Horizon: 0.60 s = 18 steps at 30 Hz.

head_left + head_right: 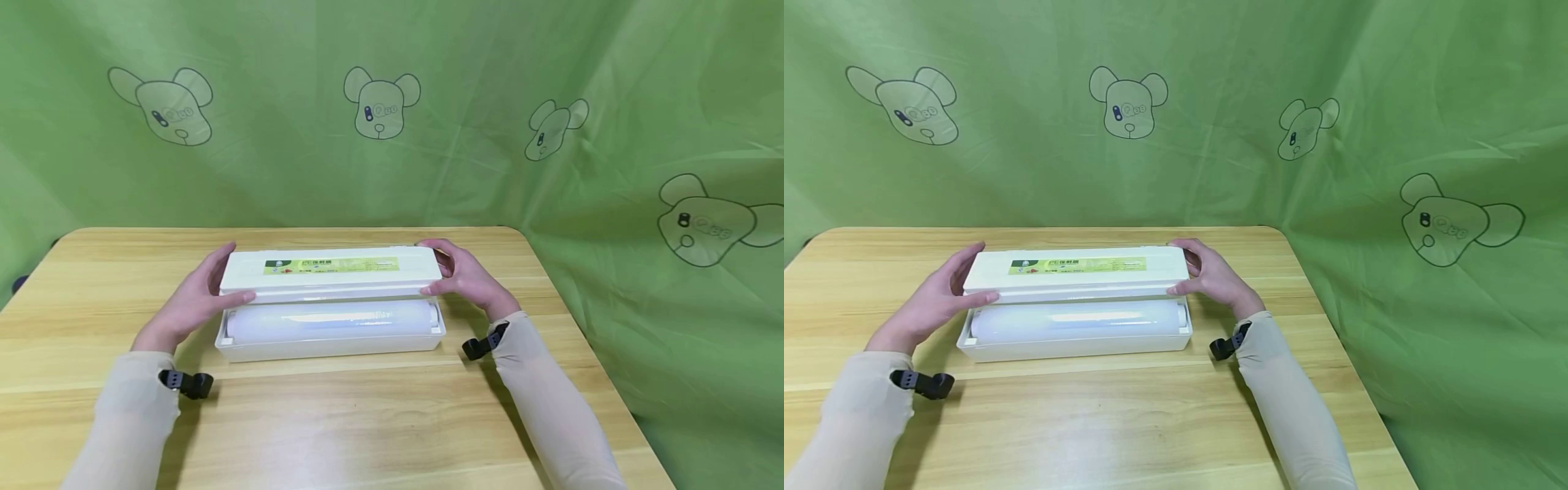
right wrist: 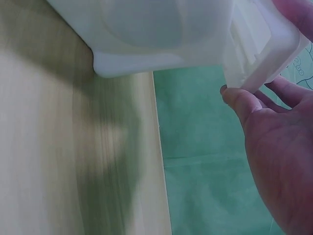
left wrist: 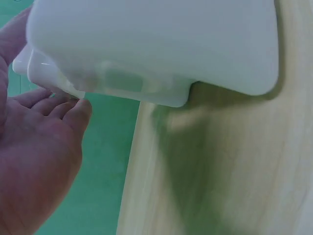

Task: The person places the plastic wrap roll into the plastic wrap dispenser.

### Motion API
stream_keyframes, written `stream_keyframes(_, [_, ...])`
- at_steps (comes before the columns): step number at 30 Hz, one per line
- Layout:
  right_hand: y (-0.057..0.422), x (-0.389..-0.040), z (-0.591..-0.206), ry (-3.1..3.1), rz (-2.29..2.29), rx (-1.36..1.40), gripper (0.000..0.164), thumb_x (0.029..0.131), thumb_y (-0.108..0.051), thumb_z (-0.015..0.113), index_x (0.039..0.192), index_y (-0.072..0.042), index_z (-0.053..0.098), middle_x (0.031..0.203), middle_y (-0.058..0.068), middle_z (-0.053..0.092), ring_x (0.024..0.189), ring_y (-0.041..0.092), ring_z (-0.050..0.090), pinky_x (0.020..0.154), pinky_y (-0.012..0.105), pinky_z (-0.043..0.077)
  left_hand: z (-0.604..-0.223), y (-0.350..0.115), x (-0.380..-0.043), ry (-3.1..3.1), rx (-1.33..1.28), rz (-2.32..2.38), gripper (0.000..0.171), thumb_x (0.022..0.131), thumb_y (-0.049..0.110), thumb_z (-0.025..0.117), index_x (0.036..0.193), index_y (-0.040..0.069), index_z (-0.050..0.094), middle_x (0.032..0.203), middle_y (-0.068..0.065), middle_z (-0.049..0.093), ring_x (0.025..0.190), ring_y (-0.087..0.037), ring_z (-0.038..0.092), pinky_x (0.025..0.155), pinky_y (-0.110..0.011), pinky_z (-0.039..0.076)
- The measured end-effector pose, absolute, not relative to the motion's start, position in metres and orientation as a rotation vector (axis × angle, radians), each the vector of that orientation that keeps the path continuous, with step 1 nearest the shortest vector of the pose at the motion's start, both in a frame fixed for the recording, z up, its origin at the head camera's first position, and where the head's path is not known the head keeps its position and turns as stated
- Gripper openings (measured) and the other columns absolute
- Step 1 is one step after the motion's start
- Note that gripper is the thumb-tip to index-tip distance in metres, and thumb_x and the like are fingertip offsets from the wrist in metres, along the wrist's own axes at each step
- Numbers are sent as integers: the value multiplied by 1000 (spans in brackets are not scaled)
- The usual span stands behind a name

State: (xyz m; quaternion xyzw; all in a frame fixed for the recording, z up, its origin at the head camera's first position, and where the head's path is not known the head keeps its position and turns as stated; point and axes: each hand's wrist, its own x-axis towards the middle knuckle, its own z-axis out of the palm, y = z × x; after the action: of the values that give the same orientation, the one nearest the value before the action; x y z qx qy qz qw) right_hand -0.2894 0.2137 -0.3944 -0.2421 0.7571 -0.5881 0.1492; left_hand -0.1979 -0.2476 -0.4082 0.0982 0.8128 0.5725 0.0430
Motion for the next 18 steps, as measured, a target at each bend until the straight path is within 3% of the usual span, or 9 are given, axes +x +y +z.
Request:
stream_keyframes(11, [210, -289, -395, 2097, -1784, -694, 89, 64, 15, 80, 142, 3, 39, 135, 20, 51, 122, 28, 53, 96, 35, 51, -407, -253, -194, 2441, 287, 1796, 106, 80, 12, 82, 158, 11, 10, 163, -11, 8, 147, -28, 9, 118, -46, 10])
stream_keyframes(15, [211, -287, -396, 2087, -1783, -703, 88, 64, 15, 80, 142, 4, 39, 135, 20, 50, 122, 28, 53, 96, 34, 51, -410, -253, -193, 2411, 301, 1839, 102, 80, 8, 81, 158, 10, 15, 163, -11, 8, 148, -27, 9, 118, -35, 15])
stream_keyframes(18, [212, -285, -397, 2102, -1763, -705, 88, 65, 14, 80, 142, 4, 39, 135, 20, 51, 122, 27, 52, 97, 34, 50, -411, -252, -192, 2387, 321, 1867, 98, 81, 6, 80, 157, 8, 17, 162, -14, 12, 147, -31, 13, 113, -23, 25])
